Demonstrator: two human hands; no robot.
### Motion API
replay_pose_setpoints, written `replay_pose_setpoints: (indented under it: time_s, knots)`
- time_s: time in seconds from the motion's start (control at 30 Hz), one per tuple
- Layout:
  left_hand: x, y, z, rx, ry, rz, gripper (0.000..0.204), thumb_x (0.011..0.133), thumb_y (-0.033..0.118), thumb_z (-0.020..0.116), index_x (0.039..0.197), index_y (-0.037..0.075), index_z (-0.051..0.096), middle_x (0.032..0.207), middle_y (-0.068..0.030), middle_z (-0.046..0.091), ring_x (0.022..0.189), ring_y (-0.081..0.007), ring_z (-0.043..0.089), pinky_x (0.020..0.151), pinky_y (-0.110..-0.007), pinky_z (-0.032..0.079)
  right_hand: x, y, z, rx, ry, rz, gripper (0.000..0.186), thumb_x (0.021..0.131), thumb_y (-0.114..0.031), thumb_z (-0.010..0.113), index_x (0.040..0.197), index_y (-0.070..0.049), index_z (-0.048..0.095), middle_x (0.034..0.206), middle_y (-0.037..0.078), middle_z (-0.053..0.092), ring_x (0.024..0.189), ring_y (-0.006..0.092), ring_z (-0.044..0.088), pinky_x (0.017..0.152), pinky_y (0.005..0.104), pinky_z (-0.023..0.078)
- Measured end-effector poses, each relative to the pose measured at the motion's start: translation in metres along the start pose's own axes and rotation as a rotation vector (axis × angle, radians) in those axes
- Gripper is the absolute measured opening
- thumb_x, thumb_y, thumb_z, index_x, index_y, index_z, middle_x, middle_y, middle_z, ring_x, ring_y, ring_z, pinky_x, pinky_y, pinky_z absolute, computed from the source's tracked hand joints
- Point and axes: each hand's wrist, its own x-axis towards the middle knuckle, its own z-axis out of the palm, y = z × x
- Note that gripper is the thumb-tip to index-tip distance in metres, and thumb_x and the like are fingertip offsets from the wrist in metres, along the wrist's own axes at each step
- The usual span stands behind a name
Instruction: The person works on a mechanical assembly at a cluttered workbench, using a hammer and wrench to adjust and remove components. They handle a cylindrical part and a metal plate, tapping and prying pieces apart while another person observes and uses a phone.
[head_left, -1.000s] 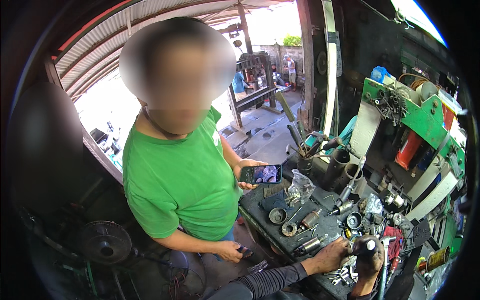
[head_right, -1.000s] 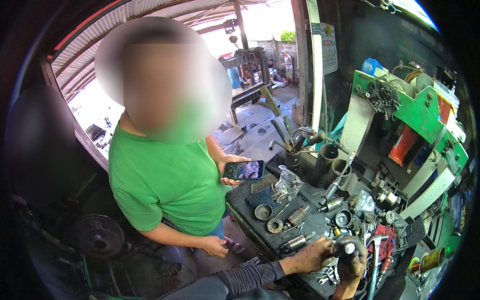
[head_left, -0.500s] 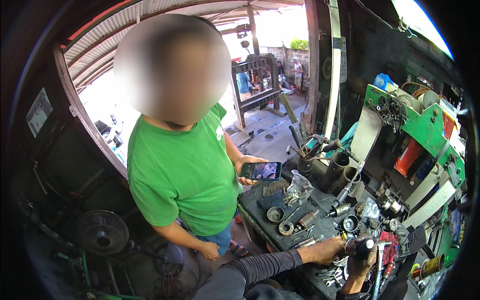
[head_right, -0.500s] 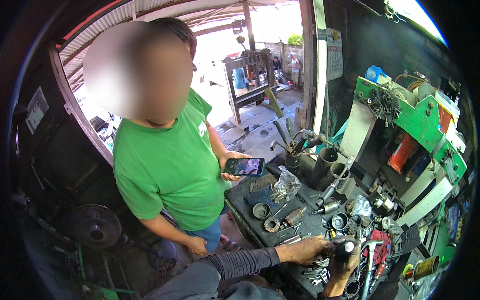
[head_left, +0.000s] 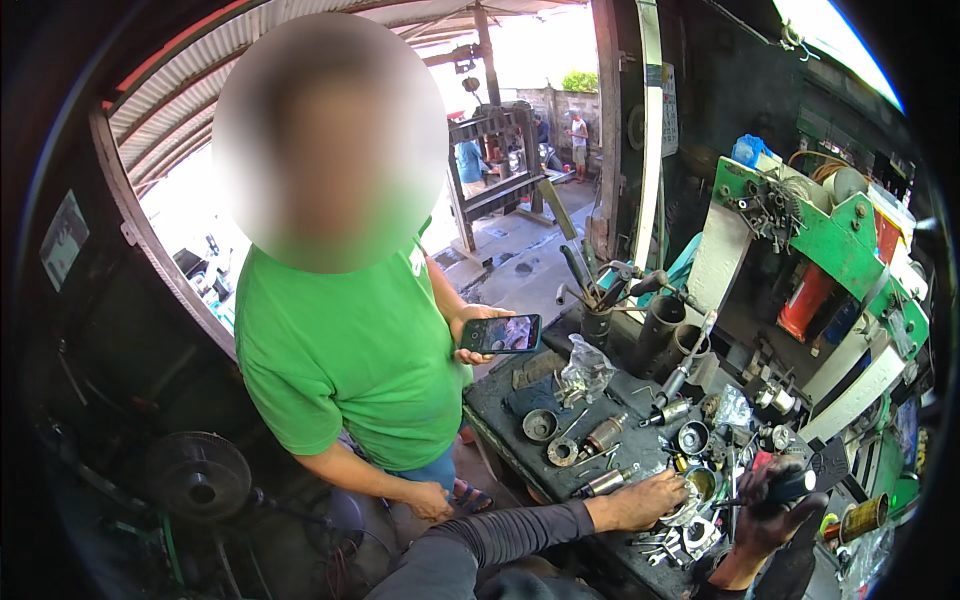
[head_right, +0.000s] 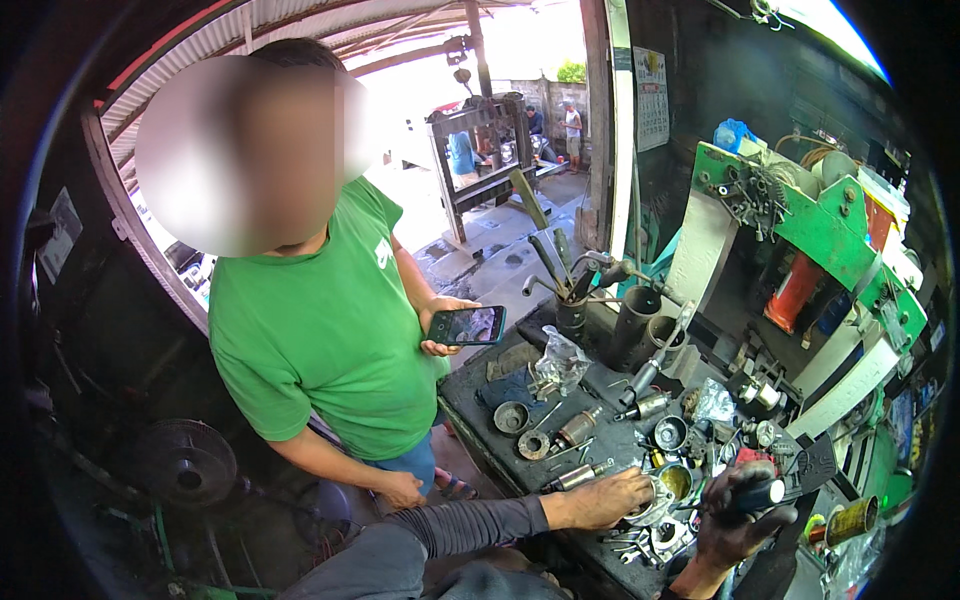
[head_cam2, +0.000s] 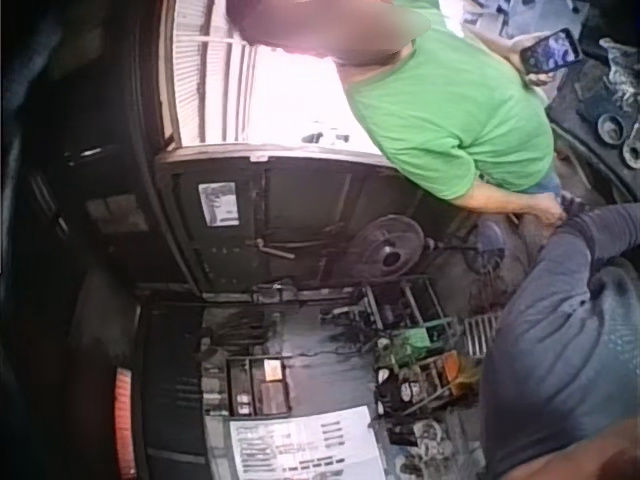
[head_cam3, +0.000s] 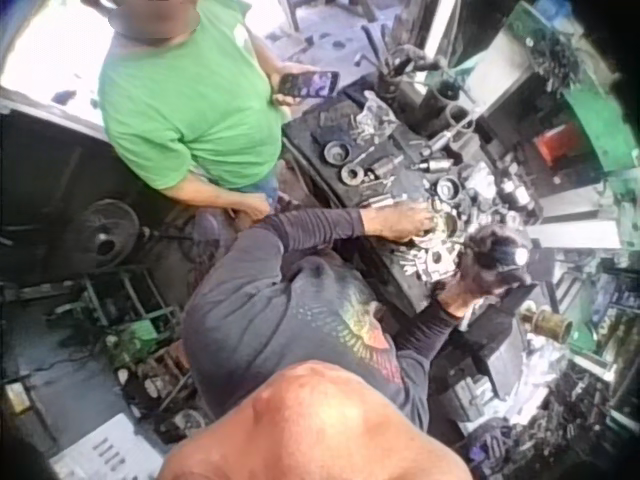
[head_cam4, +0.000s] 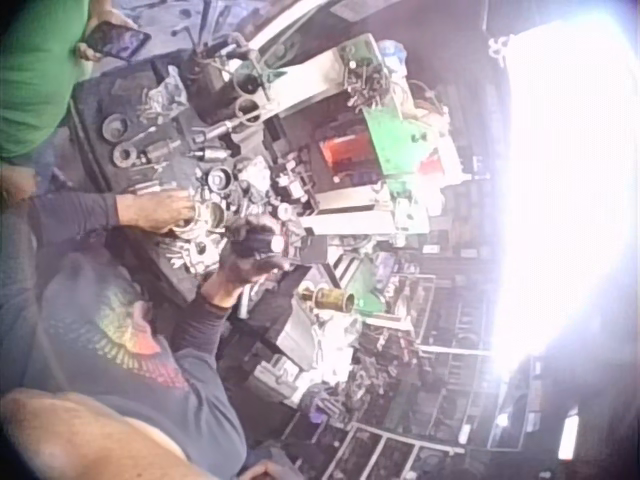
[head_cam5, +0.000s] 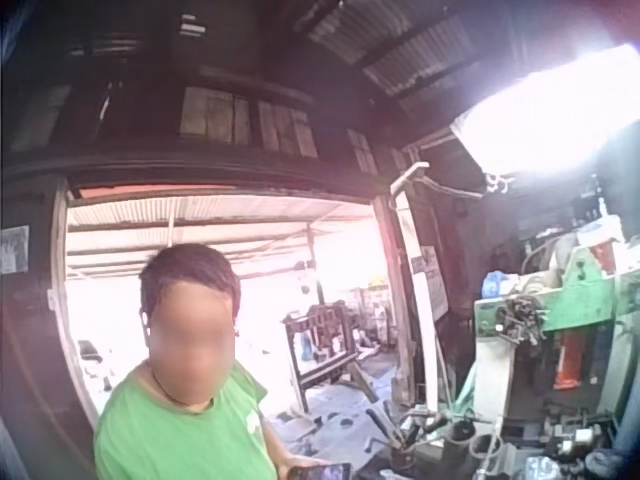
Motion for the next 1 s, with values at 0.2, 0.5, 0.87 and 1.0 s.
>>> replay_pose_setpoints:
  time_s: [0.2,0.5,0.87,1.0]
  knots:
    - [-0.003,0.023,0.009,0.053,0.126,-0.174,0.042,0.081,0.001,0.063,0.122,-0.005,0.058,0.126,-0.0196,0.057,0.12,-0.032,0.053,0.107,-0.039,0.044,-0.007,0.005,-0.022,-0.017,-0.005,0.02,0.057,0.102,-0.061,0.058,0.101,-0.004,0.055,0.063,-0.002,0.039,0.05,0.0082,0.032,0.046,0.0245,0.028]
    - [-0.008,0.02,0.007,0.124,0.211,-0.017,0.027,0.081,0.004,0.059,0.107,-0.002,0.063,0.108,-0.0146,0.064,0.105,-0.0313,0.059,0.098,-0.041,0.049,-0.005,0.02,-0.047,0.062,0.087,0.088,0.05,0.099,-0.058,0.064,0.105,-0.009,0.059,0.08,-0.001,0.057,0.053,0.0072,0.043,0.046,0.0236,0.034]
    - [-0.003,0.03,-0.028,-0.258,0.289,-0.283,0.016,0.094,0.005,0.066,0.109,0.0,0.064,0.106,-0.0179,0.067,0.103,-0.0383,0.061,0.092,-0.046,0.049,0.001,0.013,-0.031,-0.051,0.156,0.119,0.059,0.102,-0.066,0.053,0.1,-0.008,0.062,0.06,-0.003,0.04,0.05,0.0099,0.034,0.051,0.0288,0.031]
    - [-0.009,0.038,-0.038,-0.223,0.314,-0.37,0.017,0.09,0.006,0.07,0.106,0.001,0.069,0.107,-0.0161,0.07,0.104,-0.036,0.064,0.093,-0.043,0.05,0.006,0.03,-0.023,-0.006,0.166,0.093,0.063,0.1,-0.069,0.053,0.097,-0.007,0.06,0.061,-0.002,0.04,0.05,0.0097,0.034,0.05,0.0277,0.031]
